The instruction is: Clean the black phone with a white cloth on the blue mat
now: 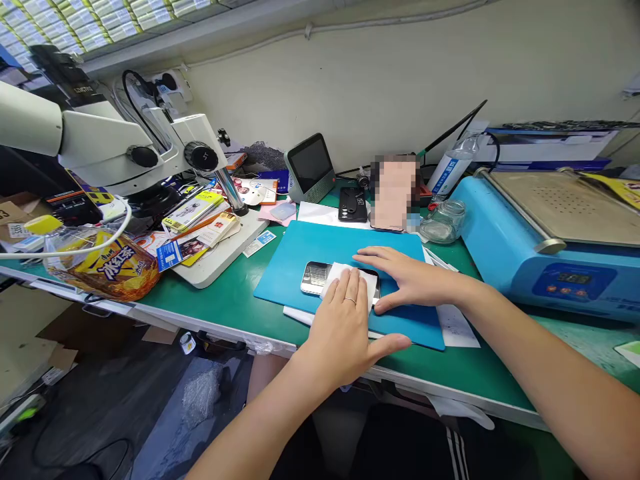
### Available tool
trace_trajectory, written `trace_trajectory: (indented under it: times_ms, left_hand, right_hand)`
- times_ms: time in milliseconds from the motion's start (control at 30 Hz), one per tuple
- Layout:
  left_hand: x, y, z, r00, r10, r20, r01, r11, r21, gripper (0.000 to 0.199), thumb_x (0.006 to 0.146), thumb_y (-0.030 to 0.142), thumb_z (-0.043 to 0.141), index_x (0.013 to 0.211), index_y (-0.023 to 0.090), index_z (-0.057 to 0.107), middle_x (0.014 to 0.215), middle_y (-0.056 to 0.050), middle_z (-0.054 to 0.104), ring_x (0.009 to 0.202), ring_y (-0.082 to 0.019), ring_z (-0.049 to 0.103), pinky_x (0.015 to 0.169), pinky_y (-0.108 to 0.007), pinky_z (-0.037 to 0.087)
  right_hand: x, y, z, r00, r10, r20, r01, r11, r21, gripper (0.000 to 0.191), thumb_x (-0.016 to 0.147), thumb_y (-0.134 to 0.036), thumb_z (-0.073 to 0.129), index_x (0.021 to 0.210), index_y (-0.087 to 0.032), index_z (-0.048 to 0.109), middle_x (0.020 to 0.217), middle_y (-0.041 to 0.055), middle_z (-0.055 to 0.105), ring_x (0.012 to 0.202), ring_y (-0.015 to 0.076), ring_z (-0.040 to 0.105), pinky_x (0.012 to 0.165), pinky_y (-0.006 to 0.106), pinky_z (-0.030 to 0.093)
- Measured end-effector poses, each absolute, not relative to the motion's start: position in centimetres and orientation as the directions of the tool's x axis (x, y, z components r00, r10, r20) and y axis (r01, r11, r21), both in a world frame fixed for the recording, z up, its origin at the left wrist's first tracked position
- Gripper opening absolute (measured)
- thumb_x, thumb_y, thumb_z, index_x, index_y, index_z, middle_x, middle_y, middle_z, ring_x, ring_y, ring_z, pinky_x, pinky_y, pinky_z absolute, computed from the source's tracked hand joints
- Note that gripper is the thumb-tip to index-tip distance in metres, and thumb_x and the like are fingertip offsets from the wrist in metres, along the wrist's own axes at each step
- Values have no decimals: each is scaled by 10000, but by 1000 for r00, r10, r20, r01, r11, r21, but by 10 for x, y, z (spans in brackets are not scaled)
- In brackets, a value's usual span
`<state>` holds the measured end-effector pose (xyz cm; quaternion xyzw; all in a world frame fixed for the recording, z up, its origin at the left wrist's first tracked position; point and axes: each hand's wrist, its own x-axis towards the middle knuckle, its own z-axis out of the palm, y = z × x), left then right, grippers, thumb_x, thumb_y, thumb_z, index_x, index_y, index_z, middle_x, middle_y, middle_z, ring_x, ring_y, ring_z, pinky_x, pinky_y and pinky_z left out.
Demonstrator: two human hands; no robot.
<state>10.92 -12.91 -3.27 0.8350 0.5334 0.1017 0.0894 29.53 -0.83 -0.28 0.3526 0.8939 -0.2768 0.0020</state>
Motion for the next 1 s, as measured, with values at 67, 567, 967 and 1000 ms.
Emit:
trace_trajectory:
  times_ms: [67,567,967,1000]
  left_hand:
    - [97,-126,-33,430,900,76,864,-434,256,1057,960,822,163,1589,-17,290,1678,-212,190,1579,-318,133,1278,-474,210]
    - [98,-133,-35,408,909,87,877,-416,239,1074,941,843,187,1588,-6,301,1674,-219,197,1576,-326,157,1270,-489,235]
    - [110,-131,-35,274,960,59,933,-281,227,1206,877,910,181,1589,-60,254,1669,-256,154,1573,-379,114,1269,-525,210]
    - [115,-136,-35,306,950,60,919,-311,244,1214,866,920,166,1593,-48,257,1671,-245,156,1573,-375,116,1269,-527,210]
  right_hand:
    - [296,-8,-3,-750,630,-202,635,602,-484,1073,715,-753,718,1614,-343,300,1708,100,245,1538,457,207,1209,637,259]
    - [296,-7,-4,-746,629,-221,648,606,-462,1115,705,-768,723,1613,-258,322,1708,127,238,1546,429,202,1230,586,255]
    - [296,-7,-4,-743,632,-218,648,600,-468,1106,700,-776,721,1610,-285,327,1705,121,248,1539,448,209,1222,601,261]
    - [297,-7,-5,-744,633,-215,647,601,-470,1103,700,-776,722,1609,-290,329,1704,118,251,1539,447,211,1223,601,257]
